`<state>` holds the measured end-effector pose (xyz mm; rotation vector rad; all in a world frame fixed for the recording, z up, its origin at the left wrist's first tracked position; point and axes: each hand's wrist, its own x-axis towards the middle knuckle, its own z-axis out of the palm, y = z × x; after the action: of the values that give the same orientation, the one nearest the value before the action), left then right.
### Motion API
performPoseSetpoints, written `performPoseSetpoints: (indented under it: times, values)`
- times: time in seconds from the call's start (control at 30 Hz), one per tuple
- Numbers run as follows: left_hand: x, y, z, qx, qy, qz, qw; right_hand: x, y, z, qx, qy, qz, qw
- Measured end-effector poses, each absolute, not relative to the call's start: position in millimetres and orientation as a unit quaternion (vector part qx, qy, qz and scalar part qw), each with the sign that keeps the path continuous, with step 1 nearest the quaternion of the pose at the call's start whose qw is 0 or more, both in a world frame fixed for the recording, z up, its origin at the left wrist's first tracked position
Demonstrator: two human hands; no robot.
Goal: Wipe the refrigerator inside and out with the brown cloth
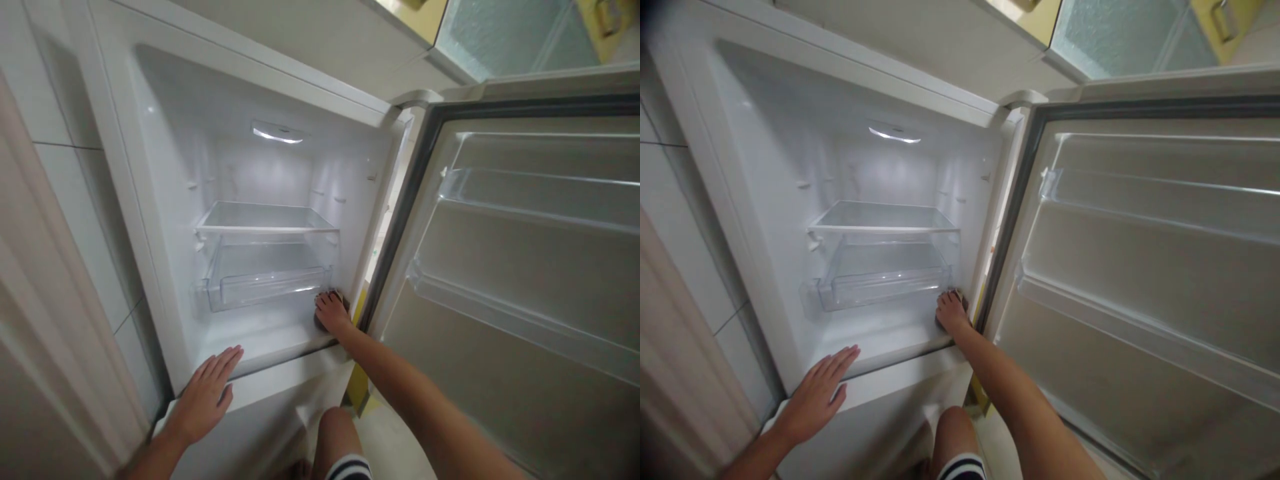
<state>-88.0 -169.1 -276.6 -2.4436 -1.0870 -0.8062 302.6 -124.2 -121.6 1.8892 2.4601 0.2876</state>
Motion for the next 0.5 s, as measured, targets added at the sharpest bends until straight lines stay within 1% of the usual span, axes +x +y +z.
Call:
performPoseSetpoints:
  times: [0.1, 0.2, 0.4, 0.5]
  values:
    - [-88, -169, -277, -0.860, -0.381, -0.290, 0.176, 312, -134, -114, 0.611, 0.785, 0.102, 0.010]
    - [-88, -170, -276, -0.859, -0.390, -0.284, 0.169, 306, -138, -121, 0.627, 0.774, 0.088, -0.006]
    - [-87, -171, -276, -0.863, -0.398, -0.272, 0.149, 275, -124, -144, 0.689, 0.723, -0.016, -0.031]
    - [-89, -170, -277, -0.862, -0.398, -0.275, 0.150, 248, -124, -146, 0.674, 0.734, -0.068, -0.044]
